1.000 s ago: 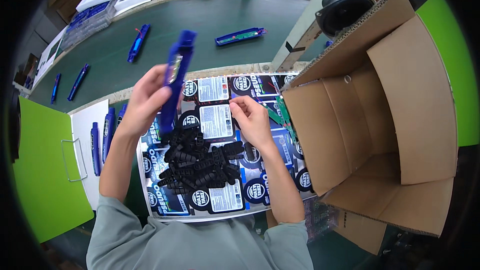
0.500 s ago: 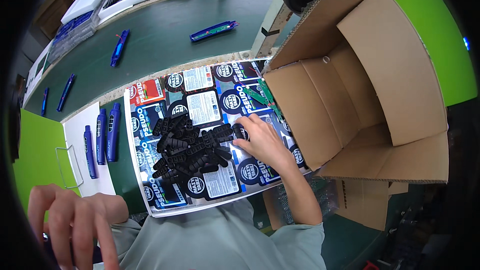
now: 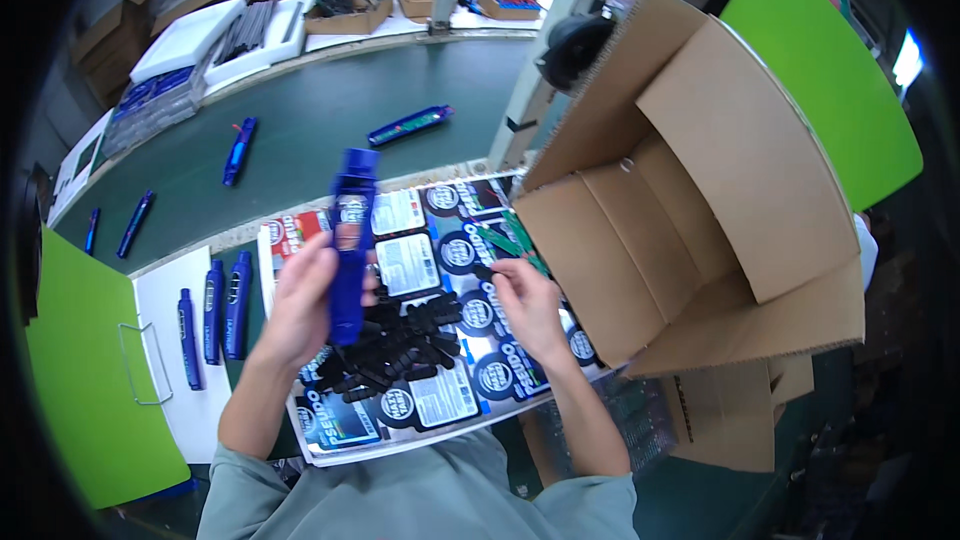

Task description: The person inserts a green circuit board into a blue plastic casing and secures it with a black plastic clip. This process is repeated multiple times with different units, placing the finished assemblies on the table.

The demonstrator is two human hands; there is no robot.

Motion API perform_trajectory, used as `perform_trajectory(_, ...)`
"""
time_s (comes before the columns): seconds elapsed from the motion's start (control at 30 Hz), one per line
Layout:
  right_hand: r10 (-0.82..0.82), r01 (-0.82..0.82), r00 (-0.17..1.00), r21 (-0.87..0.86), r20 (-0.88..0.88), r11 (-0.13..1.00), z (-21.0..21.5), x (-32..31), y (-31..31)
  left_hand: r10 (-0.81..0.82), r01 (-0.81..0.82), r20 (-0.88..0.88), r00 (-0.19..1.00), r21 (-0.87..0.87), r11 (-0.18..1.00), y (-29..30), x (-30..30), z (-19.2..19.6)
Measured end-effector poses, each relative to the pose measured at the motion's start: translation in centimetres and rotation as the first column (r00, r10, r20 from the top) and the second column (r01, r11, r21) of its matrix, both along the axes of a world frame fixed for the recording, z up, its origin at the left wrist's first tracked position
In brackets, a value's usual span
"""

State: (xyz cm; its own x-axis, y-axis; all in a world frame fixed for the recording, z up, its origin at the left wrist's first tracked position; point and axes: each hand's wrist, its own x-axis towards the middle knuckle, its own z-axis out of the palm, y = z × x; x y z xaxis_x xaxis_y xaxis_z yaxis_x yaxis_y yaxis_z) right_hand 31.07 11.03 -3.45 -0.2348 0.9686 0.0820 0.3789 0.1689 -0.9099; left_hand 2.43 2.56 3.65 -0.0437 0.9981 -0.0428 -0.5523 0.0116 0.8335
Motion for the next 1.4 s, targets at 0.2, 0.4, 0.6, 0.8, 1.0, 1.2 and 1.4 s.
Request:
perform_trajectory(0.2, 0.07, -0.059, 0.993, 0.114, -0.094, 0.992, 3.4, -1.8, 1.0, -0.122, 0.119, -0.019, 0.992, -0.103, 0.988, 3.2, 0.1, -5.0)
perform_trajectory(0.4, 0.15, -0.127, 0.985, 0.221, -0.089, 0.967, 7.7, -6.2, 1.5, -0.089, 0.073, -0.258, 0.962, -0.068, 0.995, 3.7, -0.1, -6.3)
perform_trajectory(0.6, 0.193, -0.234, 0.972, 0.459, 0.135, 0.857, 9.1, -10.4, 1.6, 0.008, -0.002, -0.332, 0.943, 0.017, 1.0, 3.8, 0.2, -6.9)
perform_trajectory(0.8, 0.147, -0.273, 0.959, 0.65, 0.243, 0.709, 7.6, -12.3, 2.4, 0.06, -0.03, -0.388, 0.92, 0.083, 0.996, 3.5, 0.4, -6.5)
perform_trajectory(1.0, -0.062, -0.227, 0.929, 0.695, 0.365, 0.683, 7.5, -12.6, 0.8, 0.176, -0.129, -0.564, 0.807, 0.123, 0.984, 3.4, 0.8, -6.6)
perform_trajectory(1.2, 0.016, -0.151, 0.961, 0.478, 0.276, 0.865, 8.8, -12.0, 1.2, 0.43, -0.183, -0.73, 0.531, 0.396, 0.9, 2.9, 1.0, -5.5)
perform_trajectory(1.4, 0.132, -0.292, 0.915, 0.4, 0.382, 0.869, 9.0, -10.9, 2.4, 0.472, -0.146, -0.741, 0.478, 0.464, 0.874, 3.0, 1.3, -4.9)
